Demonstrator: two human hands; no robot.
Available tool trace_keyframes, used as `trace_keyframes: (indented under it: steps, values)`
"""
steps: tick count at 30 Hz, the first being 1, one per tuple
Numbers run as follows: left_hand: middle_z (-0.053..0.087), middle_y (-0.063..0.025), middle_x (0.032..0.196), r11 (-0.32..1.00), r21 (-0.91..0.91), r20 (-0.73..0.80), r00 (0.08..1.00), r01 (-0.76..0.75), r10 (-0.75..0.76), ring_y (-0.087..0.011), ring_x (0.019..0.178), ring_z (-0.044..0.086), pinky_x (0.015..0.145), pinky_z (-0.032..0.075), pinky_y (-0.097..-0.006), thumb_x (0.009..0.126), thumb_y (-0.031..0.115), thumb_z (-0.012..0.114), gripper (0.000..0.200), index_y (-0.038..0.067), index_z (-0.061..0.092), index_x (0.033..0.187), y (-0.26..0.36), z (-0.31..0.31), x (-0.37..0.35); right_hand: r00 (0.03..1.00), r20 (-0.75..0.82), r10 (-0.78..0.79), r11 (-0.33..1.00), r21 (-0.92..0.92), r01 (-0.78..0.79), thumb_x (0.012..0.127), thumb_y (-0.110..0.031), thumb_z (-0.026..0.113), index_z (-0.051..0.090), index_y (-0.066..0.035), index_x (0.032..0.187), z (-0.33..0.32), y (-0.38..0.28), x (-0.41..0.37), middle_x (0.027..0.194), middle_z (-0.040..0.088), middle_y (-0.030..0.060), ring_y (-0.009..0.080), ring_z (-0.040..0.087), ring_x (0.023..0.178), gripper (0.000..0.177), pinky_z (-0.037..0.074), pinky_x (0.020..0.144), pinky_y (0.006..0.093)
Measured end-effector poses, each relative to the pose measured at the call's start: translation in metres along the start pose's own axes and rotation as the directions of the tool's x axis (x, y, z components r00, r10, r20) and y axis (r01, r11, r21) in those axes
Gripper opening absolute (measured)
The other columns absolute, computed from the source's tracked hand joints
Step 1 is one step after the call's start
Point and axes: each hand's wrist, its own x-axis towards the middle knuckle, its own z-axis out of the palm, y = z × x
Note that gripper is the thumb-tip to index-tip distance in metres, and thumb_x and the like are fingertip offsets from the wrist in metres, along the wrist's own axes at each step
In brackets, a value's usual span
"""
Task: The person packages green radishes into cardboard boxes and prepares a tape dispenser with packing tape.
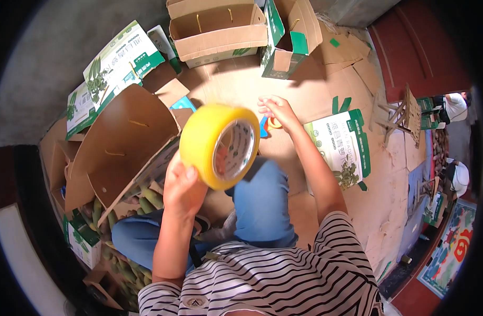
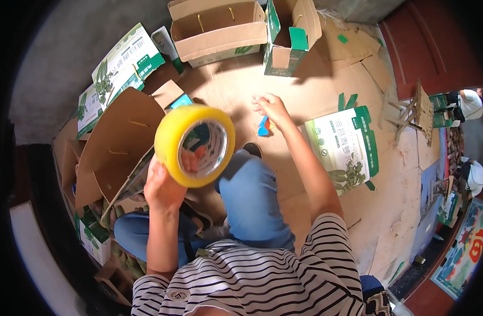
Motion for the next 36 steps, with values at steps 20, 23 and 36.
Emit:
trace_keyframes:
  steps: [20, 23, 36]
  values:
    - [0.061, -0.0156, 0.119, 0.970, -0.107, -0.017, 0.975, 0.219, -0.222, -0.0214, 0.110, 0.058, 0.099, 0.041, -0.0328, 0.076, 0.014, 0.071, 0.063, -0.009, 0.046, 0.129, -0.008, -0.060, -0.002, 0.904, -0.359, 0.232, 0.589, 0.791, 0.163, 0.089, -0.021, 0.066, 0.050, -0.006, 0.119, -0.012, -0.027, 0.292, 0.114, 0.057, 0.0132, 0.0274, 0.056, 0.109, 0.037, 0.049, 0.090, 0.0437]
    - [0.061, -0.0151, 0.119, 0.969, -0.094, -0.012, 0.973, 0.230, -0.232, -0.0212, 0.110, 0.058, 0.099, 0.041, -0.0327, 0.076, 0.014, 0.071, 0.062, -0.008, 0.047, 0.128, -0.012, -0.059, 0.000, 0.947, -0.319, 0.032, 0.711, 0.674, 0.203, 0.085, -0.012, 0.065, 0.049, -0.005, 0.110, -0.017, -0.040, 0.258, 0.095, 0.059, 0.0124, 0.0249, 0.064, 0.078, 0.030, 0.056, 0.069, 0.0383]
    - [0.062, -0.0146, 0.079, 0.994, 0.038, -0.128, 0.987, 0.098, -0.093, -0.0253, 0.074, 0.059, 0.103, 0.035, -0.0465, 0.075, 0.033, 0.072, 0.052, -0.004, 0.059, 0.108, 0.005, -0.025, -0.006, 0.930, -0.366, -0.019, 0.727, 0.634, 0.264, 0.091, -0.009, 0.055, 0.040, 0.002, 0.121, 0.076, -0.015, 0.096, 0.109, 0.058, 0.0192, 0.0326, 0.066, 0.089, 0.035, 0.058, 0.073, 0.0368]
